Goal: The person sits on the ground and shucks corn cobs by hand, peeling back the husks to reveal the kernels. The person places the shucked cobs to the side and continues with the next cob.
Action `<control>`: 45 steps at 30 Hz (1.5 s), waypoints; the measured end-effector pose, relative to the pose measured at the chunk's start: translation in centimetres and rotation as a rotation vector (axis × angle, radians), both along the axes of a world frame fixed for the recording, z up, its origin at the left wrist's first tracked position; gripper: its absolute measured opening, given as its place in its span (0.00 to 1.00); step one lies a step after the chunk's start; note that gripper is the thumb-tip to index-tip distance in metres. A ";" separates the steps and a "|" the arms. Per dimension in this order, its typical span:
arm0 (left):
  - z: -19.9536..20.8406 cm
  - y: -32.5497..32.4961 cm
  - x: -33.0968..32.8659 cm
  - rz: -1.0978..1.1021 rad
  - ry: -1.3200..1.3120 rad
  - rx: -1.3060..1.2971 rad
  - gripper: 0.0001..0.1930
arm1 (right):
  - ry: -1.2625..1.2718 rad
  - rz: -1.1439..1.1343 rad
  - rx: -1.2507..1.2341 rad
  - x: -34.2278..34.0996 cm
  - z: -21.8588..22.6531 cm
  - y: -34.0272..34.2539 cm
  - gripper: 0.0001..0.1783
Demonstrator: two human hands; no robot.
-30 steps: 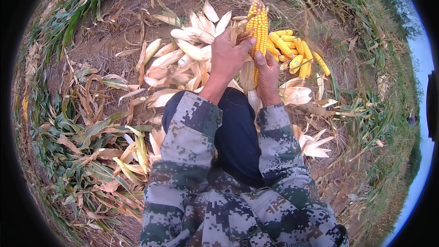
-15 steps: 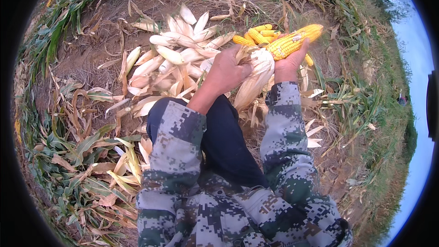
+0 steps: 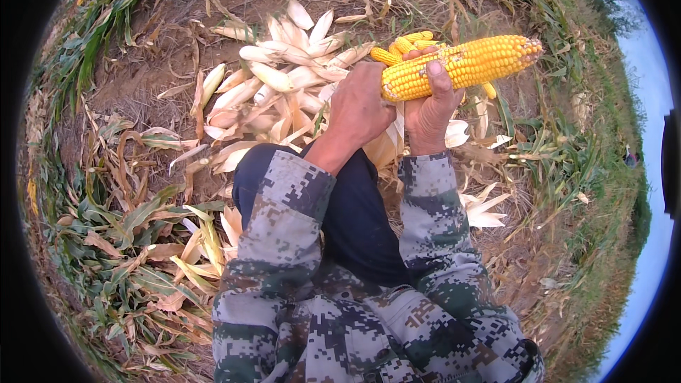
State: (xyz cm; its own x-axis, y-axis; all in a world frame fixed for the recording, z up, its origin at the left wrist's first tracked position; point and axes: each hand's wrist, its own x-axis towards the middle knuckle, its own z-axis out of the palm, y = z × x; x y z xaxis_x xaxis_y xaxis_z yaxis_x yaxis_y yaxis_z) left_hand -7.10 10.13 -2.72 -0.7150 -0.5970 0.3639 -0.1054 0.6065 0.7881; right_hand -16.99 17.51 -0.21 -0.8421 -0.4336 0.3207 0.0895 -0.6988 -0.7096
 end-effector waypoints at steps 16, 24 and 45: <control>0.6 0.1 0.8 -0.030 -0.095 -0.034 0.16 | -0.172 0.122 0.050 -0.1 1.2 0.4 0.19; 2.0 -2.2 3.0 -0.435 -0.337 -0.345 0.14 | -0.559 0.566 0.142 -3.6 -2.3 2.3 0.19; 2.1 -3.7 3.3 0.060 -0.328 -0.294 0.17 | -0.858 0.093 0.232 -19.3 -15.6 3.2 0.27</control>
State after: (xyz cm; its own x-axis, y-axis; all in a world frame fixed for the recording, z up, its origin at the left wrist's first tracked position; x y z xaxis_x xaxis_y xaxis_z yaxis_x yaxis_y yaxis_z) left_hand -3.78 6.45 -0.60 -0.7883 -0.5457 0.2842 -0.3624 0.7852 0.5022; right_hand -36.25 20.70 -15.79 -0.7101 -0.4877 -0.5078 0.7039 -0.5095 -0.4949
